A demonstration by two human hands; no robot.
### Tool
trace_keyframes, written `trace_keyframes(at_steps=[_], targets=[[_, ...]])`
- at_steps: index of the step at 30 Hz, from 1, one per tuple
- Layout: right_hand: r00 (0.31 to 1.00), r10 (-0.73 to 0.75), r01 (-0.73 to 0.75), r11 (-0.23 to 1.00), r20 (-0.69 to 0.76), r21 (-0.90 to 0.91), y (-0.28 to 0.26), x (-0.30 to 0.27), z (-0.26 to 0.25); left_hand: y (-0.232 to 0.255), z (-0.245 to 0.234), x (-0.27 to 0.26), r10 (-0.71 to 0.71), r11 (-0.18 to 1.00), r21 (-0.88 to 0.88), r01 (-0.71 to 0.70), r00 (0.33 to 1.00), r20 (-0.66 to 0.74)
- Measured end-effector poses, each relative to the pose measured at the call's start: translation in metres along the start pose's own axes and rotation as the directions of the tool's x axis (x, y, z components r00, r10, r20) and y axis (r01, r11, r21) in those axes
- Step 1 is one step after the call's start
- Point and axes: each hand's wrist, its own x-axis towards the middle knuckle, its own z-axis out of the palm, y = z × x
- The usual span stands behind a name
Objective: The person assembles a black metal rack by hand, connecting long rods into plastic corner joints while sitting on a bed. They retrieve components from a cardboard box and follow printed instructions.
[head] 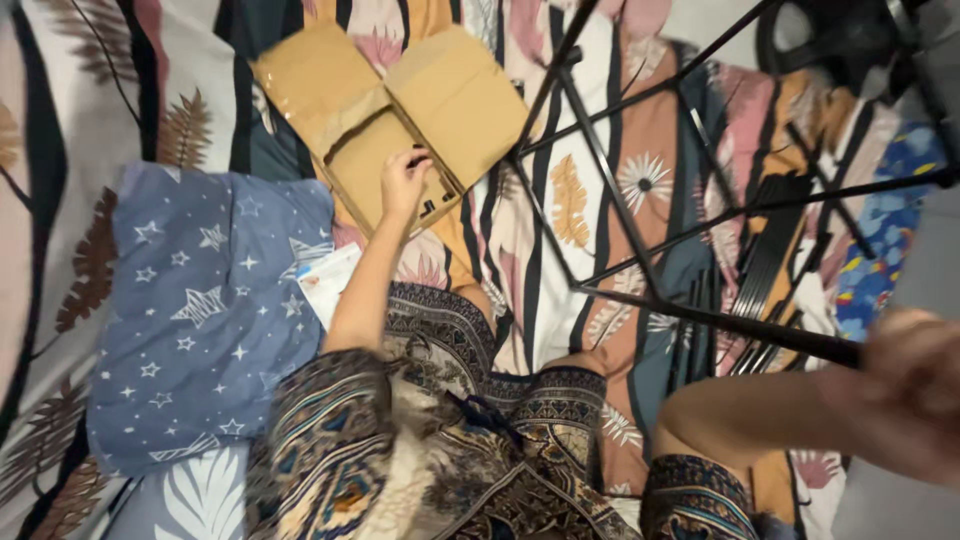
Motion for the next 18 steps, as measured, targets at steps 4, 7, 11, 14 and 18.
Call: trace_keyframes(at_steps=[4, 7, 11, 14, 18], targets=[[0.998, 0.07, -0.067, 0.963, -0.002, 0.26, 0.026, -0.003, 0.092, 0.078, -0.023, -0.047, 0.202, 0.973, -0.138, -0.188, 0.975, 0.094], [0.974, 0.224, -0.226, 0.917, 0.043, 0.33, 0.055, -0.022, 0.137, 0.152, -0.026, -0.114, 0.158, 0.932, -0.345, -0.114, 0.982, 0.103], [0.851, 0.491, -0.523, 0.825, 0.186, 0.214, 0.096, -0.054, 0.166, 0.244, -0.02, -0.182, 0.111, 0.884, -0.456, -0.102, 0.994, -0.007], [0.786, 0.523, -0.482, 0.853, 0.33, -0.201, 0.097, -0.036, 0.169, 0.302, -0.009, -0.198, 0.411, 0.843, -0.328, -0.426, 0.904, -0.115], [0.576, 0.368, -0.147, 0.925, 0.73, -0.351, 0.054, 0.024, 0.162, 0.363, 0.004, -0.18, 0.592, 0.785, -0.337, -0.519, 0.789, 0.165]])
